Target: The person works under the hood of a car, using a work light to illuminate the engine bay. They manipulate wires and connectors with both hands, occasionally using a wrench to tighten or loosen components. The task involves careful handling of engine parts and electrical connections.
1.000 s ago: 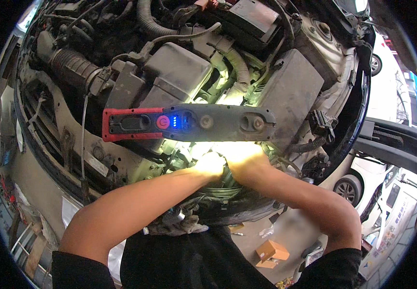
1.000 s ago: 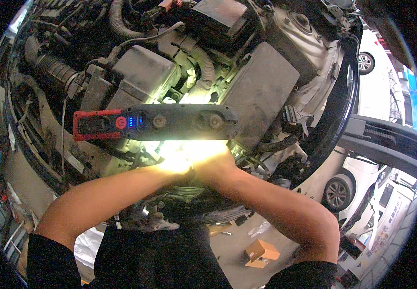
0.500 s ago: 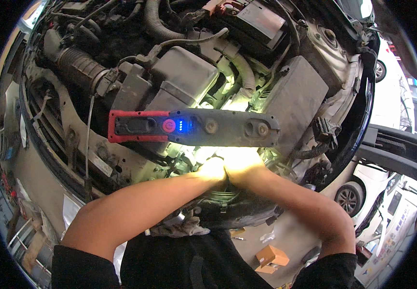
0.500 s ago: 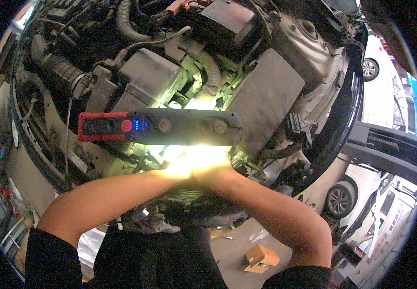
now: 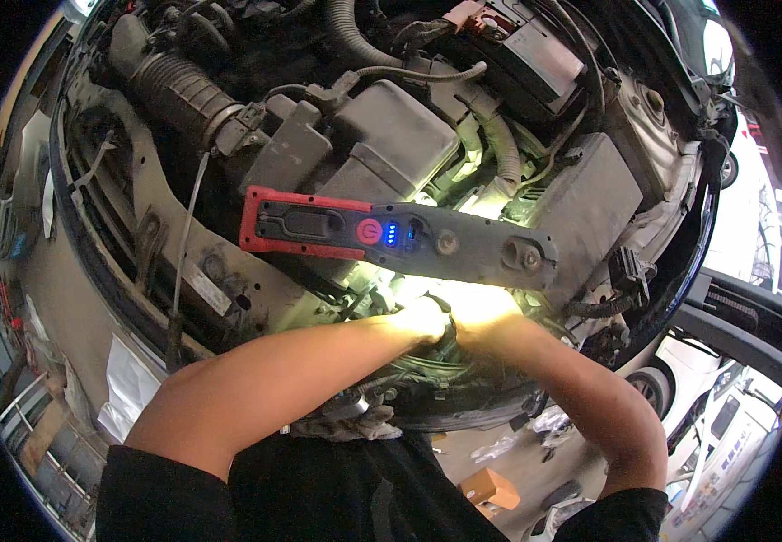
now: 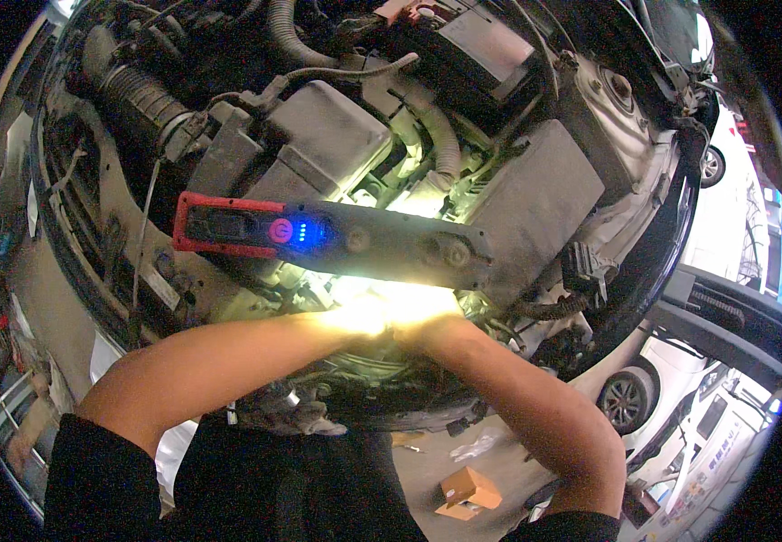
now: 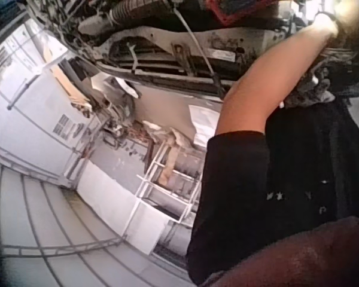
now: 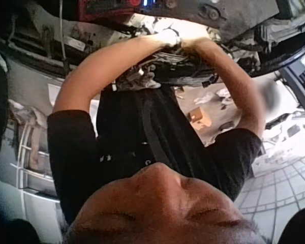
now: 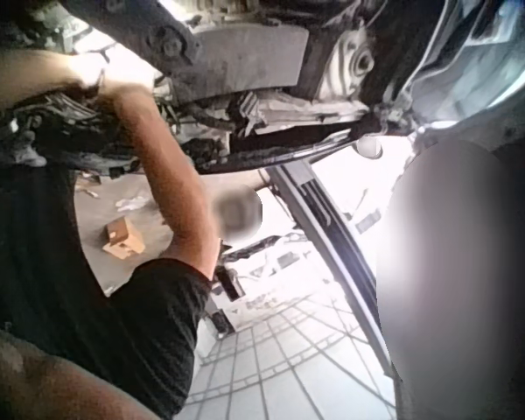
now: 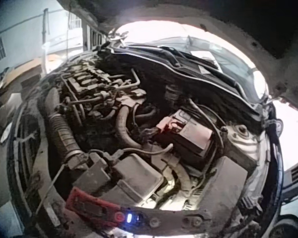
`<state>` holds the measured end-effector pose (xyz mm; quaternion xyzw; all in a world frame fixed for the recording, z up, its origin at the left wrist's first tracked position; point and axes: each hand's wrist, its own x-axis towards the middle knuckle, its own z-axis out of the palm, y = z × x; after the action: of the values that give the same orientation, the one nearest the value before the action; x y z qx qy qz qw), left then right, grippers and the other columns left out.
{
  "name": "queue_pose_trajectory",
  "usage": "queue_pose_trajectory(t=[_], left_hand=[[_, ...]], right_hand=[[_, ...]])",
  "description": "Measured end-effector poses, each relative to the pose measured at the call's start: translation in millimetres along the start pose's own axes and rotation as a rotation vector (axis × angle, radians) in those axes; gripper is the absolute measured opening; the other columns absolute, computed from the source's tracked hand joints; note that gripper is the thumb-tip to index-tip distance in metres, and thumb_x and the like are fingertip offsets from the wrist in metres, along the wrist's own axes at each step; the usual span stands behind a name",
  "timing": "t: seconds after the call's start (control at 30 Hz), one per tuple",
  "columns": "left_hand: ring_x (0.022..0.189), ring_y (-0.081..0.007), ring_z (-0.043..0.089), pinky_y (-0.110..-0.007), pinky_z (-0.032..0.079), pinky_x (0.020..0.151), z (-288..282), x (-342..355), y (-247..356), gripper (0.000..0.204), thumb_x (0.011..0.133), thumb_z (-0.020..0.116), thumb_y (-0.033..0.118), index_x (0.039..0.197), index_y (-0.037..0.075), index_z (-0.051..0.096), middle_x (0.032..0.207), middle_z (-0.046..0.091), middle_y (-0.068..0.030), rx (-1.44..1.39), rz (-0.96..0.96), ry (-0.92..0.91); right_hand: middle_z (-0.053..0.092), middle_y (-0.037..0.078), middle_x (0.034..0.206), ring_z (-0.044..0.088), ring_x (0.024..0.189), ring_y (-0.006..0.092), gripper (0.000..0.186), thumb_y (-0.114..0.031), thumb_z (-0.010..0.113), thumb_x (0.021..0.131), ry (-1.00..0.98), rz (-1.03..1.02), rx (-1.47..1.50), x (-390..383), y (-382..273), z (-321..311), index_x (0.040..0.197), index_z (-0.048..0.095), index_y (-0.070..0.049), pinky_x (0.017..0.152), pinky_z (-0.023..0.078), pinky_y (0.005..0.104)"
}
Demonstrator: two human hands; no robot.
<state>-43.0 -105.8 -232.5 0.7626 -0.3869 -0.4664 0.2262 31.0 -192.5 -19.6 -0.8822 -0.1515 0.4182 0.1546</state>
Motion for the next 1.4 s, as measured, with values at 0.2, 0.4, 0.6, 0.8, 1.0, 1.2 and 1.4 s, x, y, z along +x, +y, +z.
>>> queue_pose_trajectory(t=[0.2,0.4,0.6,0.8,1.0,1.2,1.4], left_hand=[[0.069,-0.0244,0.065,-0.038,0.051,0.063,-27,-36,5,0.017,0.083,0.061,0.021,0.084,0.015,0.076,0.078,0.071,-0.0088,0.070,0.088,0.058],[0.072,-0.0244,0.065,-0.039,0.052,0.065,34,20,-13,0.017,0.083,0.061,0.024,0.086,0.013,0.075,0.082,0.071,-0.0099,0.204,0.109,-0.080],[0.074,-0.0221,0.064,-0.036,0.052,0.066,-42,-42,9,0.016,0.078,0.068,0.027,0.084,0.013,0.072,0.083,0.069,-0.0089,0.139,0.055,-0.028],[0.076,-0.0243,0.066,-0.037,0.052,0.068,-41,-32,10,0.017,0.083,0.062,0.024,0.084,0.011,0.073,0.084,0.070,-0.0107,0.177,0.076,-0.099],[0.084,-0.0307,0.069,-0.043,0.053,0.075,18,-1,-6,0.025,0.088,0.052,0.018,0.089,0.007,0.075,0.092,0.072,-0.0162,0.131,0.038,0.009],[0.089,-0.0305,0.069,-0.042,0.054,0.078,1,-4,3,0.024,0.087,0.055,0.017,0.095,0.006,0.075,0.097,0.072,-0.0166,0.025,-0.031,-0.069],[0.095,-0.0306,0.069,-0.043,0.054,0.080,-16,-25,8,0.024,0.088,0.058,0.019,0.099,0.005,0.074,0.102,0.072,-0.0160,-0.313,-0.242,0.038]], right_hand=[[0.069,0.020,0.092,0.066,0.082,0.0380,0.022,-0.016,0.057,0.083,0.076,-0.039,0.079,2,3,13,0.096,0.068,-0.003,0.075,0.053,0.0440],[0.067,0.018,0.103,0.065,0.091,0.0357,0.034,-0.028,0.056,0.085,-0.010,-0.021,0.091,11,3,17,0.109,0.065,-0.006,0.080,0.052,0.0422],[0.060,0.009,0.131,0.058,0.117,0.0283,0.053,-0.045,0.053,0.091,-0.181,0.000,-0.061,1,22,10,0.138,0.052,-0.019,0.099,0.046,0.0361],[0.065,0.013,0.117,0.063,0.105,0.0300,0.037,-0.028,0.050,0.092,-0.085,0.044,-0.052,2,10,11,0.124,0.060,-0.013,0.091,0.049,0.0384],[0.069,0.017,0.097,0.067,0.087,0.0343,0.023,-0.015,0.059,0.079,0.089,-0.033,-0.023,1,12,23,0.096,0.070,-0.002,0.079,0.053,0.0407],[0.068,0.018,0.089,0.067,0.081,0.0352,0.018,-0.015,0.060,0.078,0.145,-0.074,0.002,3,12,23,0.088,0.069,-0.002,0.073,0.054,0.0417],[0.067,0.018,0.084,0.067,0.076,0.0360,0.017,-0.014,0.059,0.080,0.226,-0.142,-0.010,2,16,29,0.088,0.069,-0.002,0.070,0.054,0.0429]])
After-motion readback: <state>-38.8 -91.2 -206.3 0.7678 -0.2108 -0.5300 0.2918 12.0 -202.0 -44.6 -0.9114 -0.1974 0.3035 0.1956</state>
